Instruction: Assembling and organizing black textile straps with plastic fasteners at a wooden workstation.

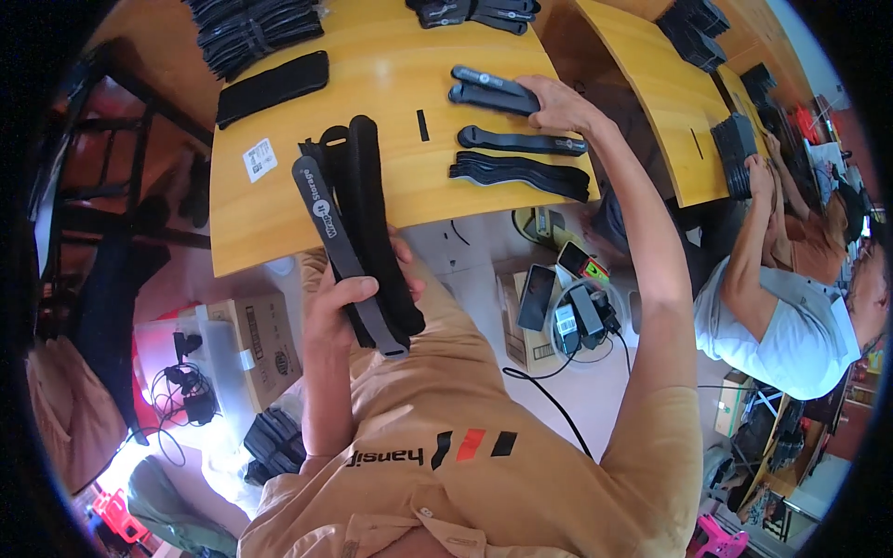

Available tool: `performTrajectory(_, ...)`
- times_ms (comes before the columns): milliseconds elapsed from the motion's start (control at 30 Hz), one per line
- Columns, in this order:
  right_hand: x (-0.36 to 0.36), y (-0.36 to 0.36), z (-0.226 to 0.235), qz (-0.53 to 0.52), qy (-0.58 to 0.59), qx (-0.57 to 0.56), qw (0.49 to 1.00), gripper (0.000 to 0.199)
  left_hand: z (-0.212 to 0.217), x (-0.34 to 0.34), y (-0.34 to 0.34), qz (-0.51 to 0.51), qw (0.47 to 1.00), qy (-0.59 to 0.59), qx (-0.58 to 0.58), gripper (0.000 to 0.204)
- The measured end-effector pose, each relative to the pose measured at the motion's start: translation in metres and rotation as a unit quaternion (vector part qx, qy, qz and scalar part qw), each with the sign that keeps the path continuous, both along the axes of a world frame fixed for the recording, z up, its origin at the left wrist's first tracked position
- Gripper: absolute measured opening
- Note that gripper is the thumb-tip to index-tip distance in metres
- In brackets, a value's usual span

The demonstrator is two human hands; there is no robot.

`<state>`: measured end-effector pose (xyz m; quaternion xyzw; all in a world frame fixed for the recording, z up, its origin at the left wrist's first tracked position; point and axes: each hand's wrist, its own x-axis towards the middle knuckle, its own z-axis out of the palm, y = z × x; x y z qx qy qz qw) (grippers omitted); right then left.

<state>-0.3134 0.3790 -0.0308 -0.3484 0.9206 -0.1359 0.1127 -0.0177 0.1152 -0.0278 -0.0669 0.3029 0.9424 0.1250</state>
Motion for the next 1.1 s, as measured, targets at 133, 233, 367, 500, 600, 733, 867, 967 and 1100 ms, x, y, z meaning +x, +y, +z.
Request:
performTrajectory(133, 0.002, -0.002, -0.004, 0.038, -0.022, 0.038, 0.998, 0.063, -0.006, 0.000, 0.002, -0.007, 1.000, 0.002, -0.006, 0.065)
performTrajectory(233, 0.037, -0.016, 0.012, -0.003, 0.088, -0.007, 0.996, 0.062, -0.019, -0.001, 0.000, -0.016, 0.999, 0.033, -0.014, 0.068)
performTrajectory(367, 0.119, -0.058, 0.040, -0.016, -0.174, -0.269, 0.947, 0.056, -0.018, 0.001, 0.001, 0.044, 0.993, -0.020, -0.105, 0.064)
performTrajectory(500, 0.185, -0.094, 0.020, -0.037, -0.341, -0.402, 0.849, 0.061, -0.013, -0.002, 0.006, 0.027, 0.989, -0.018, -0.142, 0.066)
performTrajectory(600, 0.203, -0.118, 0.027, -0.061, -0.373, -0.468, 0.799, 0.057, -0.019, -0.001, 0.007, -0.015, 0.980, 0.019, -0.200, 0.067)
performTrajectory(733, 0.212, -0.127, 0.027, -0.133, -0.388, -0.500, 0.763, 0.039, -0.021, 0.002, 0.011, 0.016, 0.982, 0.006, -0.190, 0.062)
performTrajectory(867, 0.207, -0.119, 0.026, -0.158, -0.372, -0.512, 0.758, 0.037, -0.027, 0.003, 0.013, 0.082, 0.981, 0.005, -0.175, 0.052)
performTrajectory(967, 0.206, -0.115, 0.022, -0.178, -0.383, -0.537, 0.730, 0.035, -0.030, 0.000, 0.008, 0.064, 0.995, 0.005, -0.073, 0.039)
performTrajectory(1100, 0.207, -0.121, 0.022, -0.179, -0.387, -0.575, 0.698, 0.035, -0.024, 0.000, 0.014, 0.110, 0.985, 0.001, -0.135, 0.036)
